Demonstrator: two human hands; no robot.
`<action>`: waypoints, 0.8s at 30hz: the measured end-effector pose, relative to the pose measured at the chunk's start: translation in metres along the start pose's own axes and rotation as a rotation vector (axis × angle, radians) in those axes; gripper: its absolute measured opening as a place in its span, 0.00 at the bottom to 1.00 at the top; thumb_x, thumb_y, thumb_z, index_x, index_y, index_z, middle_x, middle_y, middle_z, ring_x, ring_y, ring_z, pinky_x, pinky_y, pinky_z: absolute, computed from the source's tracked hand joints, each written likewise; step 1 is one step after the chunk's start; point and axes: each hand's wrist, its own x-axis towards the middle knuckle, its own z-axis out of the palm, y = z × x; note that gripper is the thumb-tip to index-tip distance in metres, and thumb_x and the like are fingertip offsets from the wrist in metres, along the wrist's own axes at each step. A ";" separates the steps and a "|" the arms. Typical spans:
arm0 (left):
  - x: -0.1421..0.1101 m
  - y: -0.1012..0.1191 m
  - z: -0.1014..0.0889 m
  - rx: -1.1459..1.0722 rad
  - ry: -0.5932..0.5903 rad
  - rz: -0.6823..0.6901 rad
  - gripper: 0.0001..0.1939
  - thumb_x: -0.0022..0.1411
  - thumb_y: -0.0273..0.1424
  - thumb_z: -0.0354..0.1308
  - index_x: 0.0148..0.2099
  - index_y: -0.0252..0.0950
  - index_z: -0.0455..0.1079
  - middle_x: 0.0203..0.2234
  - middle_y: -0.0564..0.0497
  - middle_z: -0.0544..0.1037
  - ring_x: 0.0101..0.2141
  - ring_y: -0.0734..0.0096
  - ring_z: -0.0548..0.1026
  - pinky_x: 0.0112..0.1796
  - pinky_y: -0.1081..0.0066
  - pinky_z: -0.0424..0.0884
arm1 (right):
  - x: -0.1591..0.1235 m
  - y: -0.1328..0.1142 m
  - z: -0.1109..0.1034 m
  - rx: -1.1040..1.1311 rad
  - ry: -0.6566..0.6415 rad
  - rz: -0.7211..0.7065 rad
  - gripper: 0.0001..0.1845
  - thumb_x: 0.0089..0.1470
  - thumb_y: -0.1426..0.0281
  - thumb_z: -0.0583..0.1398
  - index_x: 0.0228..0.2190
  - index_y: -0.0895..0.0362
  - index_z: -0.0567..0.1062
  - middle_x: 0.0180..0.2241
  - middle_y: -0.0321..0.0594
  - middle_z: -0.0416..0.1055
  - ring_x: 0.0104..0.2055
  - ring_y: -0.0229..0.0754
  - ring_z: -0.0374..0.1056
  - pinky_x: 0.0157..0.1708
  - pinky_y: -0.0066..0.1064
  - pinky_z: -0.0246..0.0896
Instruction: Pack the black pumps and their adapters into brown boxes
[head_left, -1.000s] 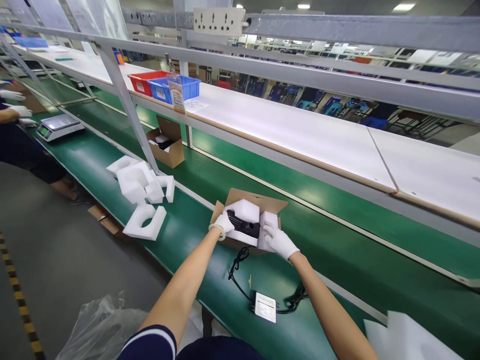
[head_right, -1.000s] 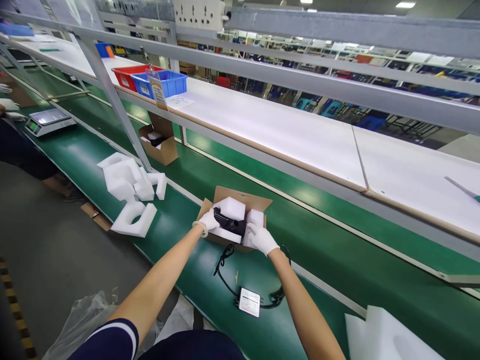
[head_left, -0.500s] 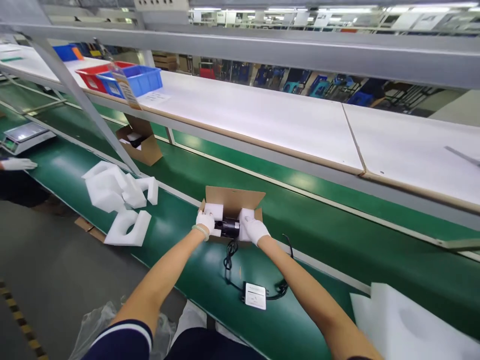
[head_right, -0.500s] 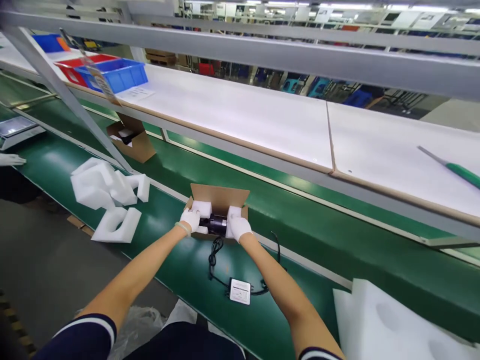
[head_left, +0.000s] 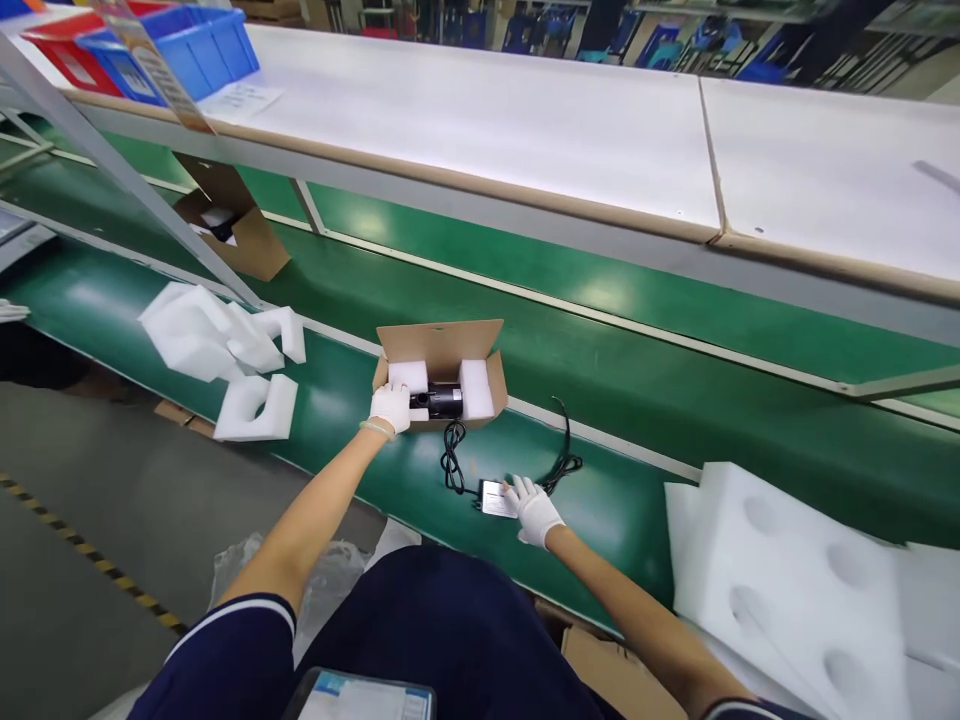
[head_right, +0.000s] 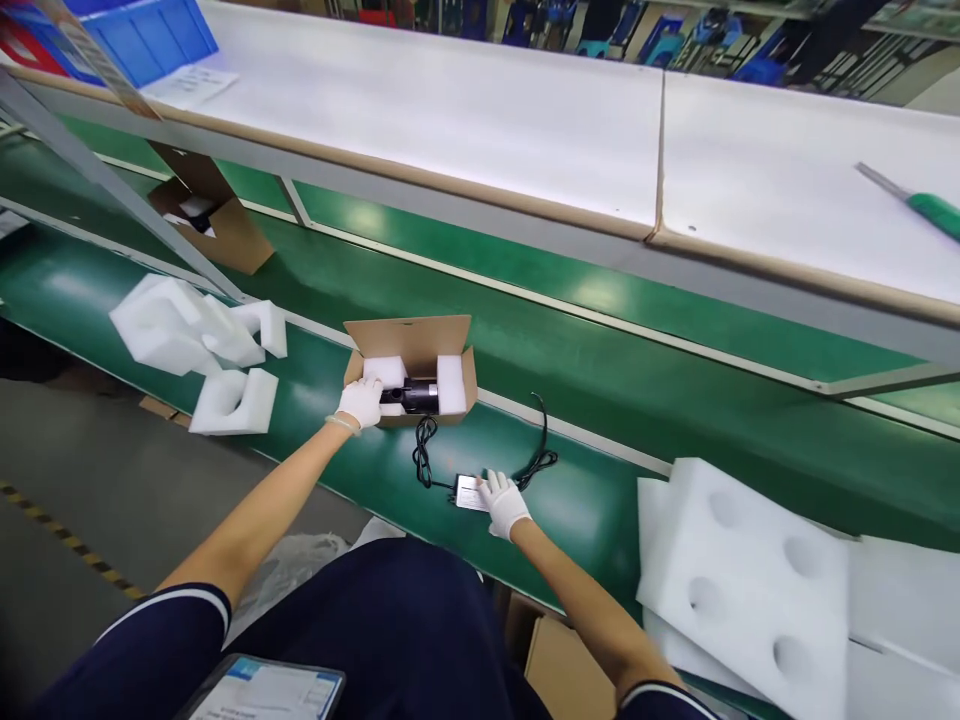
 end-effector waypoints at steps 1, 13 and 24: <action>-0.007 0.006 0.000 -0.027 0.049 0.027 0.29 0.53 0.26 0.54 0.58 0.26 0.60 0.56 0.33 0.64 0.53 0.48 0.66 0.52 0.55 0.62 | -0.003 0.002 0.011 0.026 -0.024 0.071 0.47 0.34 0.74 0.66 0.58 0.62 0.62 0.57 0.60 0.60 0.57 0.59 0.58 0.53 0.42 0.52; -0.139 0.119 0.064 -0.596 -0.499 0.630 0.55 0.39 0.43 0.67 0.66 0.31 0.48 0.56 0.34 0.67 0.51 0.42 0.69 0.51 0.52 0.64 | -0.035 -0.045 -0.065 1.455 -0.190 0.142 0.12 0.49 0.60 0.57 0.25 0.57 0.65 0.16 0.24 0.49 0.16 0.28 0.39 0.16 0.23 0.36; -0.171 0.069 -0.013 -1.500 -0.235 0.839 0.52 0.43 0.50 0.65 0.65 0.35 0.49 0.53 0.37 0.66 0.51 0.48 0.68 0.53 0.50 0.62 | 0.005 -0.034 -0.203 0.698 0.260 -0.369 0.24 0.53 0.67 0.56 0.51 0.58 0.68 0.45 0.45 0.69 0.30 0.36 0.65 0.33 0.31 0.64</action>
